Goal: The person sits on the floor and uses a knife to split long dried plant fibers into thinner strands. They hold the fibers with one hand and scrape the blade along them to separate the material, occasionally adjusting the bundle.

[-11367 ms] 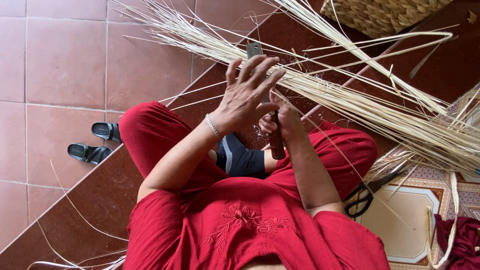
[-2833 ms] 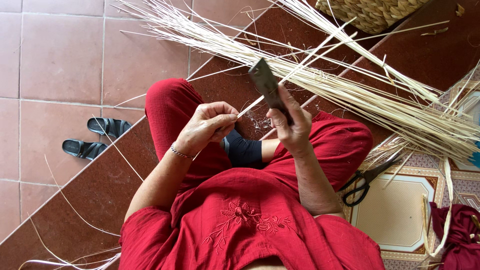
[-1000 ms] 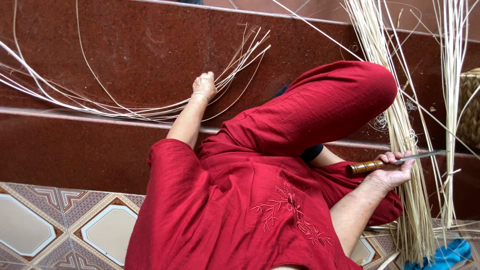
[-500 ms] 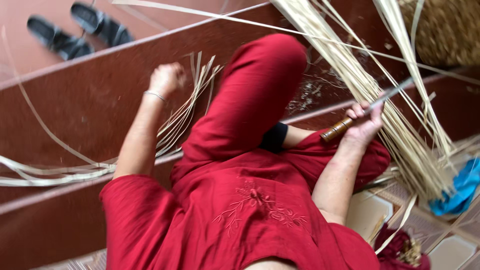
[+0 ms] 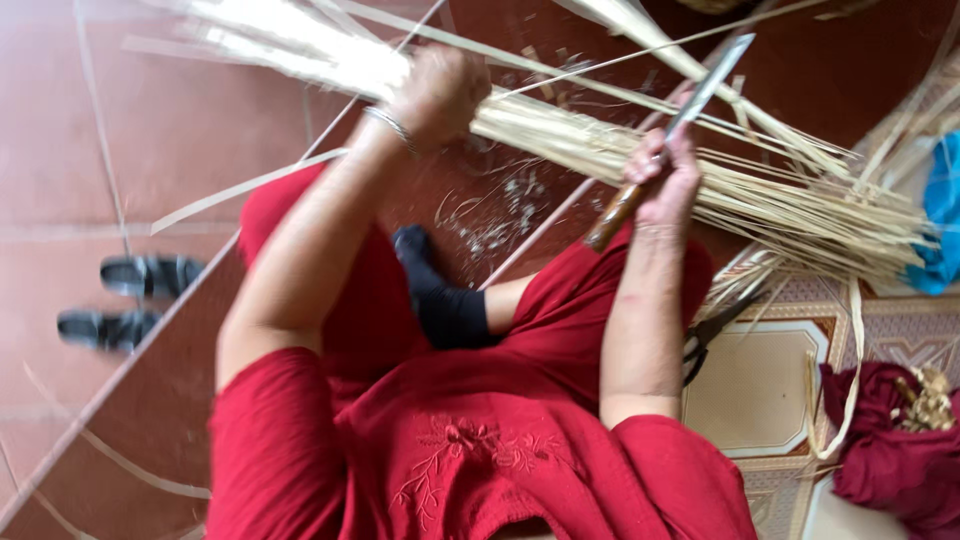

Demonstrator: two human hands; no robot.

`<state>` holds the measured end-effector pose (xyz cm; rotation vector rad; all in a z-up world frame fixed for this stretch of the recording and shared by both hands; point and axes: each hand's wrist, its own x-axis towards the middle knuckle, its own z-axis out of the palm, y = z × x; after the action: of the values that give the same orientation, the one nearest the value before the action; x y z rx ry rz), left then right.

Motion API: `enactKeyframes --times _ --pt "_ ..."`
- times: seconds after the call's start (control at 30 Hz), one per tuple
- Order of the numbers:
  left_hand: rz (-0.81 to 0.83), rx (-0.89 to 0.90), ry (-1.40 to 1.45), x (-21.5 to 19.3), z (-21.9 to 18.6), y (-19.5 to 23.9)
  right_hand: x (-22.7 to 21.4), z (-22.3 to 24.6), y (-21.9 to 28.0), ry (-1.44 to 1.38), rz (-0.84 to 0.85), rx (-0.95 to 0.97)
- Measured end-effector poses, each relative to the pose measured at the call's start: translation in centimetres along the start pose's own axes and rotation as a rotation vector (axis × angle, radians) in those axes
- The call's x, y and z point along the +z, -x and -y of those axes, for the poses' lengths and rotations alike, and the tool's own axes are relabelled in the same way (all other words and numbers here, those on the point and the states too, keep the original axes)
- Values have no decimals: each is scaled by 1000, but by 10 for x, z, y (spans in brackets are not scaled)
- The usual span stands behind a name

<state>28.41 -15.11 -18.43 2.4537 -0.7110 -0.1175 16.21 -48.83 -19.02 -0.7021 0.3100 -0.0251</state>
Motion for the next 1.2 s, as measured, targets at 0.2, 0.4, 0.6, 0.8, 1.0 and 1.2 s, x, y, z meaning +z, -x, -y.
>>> enactKeyframes --times 0.2,0.4,0.6,0.8,1.0,1.2 --pt "-60 -69 2 111 5 -52 27 10 17 77 -60 -89" --pt "65 -348 21 139 -2 -64 38 16 18 -52 -44 -107" --pt "134 -321 73 117 14 -65 41 13 18 -61 -56 -113" --pt "216 -445 -124 123 -17 -68 46 -1 18 -2 -38 -126" --pt "104 -334 -42 123 -18 -71 32 10 19 -37 -30 -173" --pt "-182 136 112 37 -25 -42 48 13 25 -17 182 -147"
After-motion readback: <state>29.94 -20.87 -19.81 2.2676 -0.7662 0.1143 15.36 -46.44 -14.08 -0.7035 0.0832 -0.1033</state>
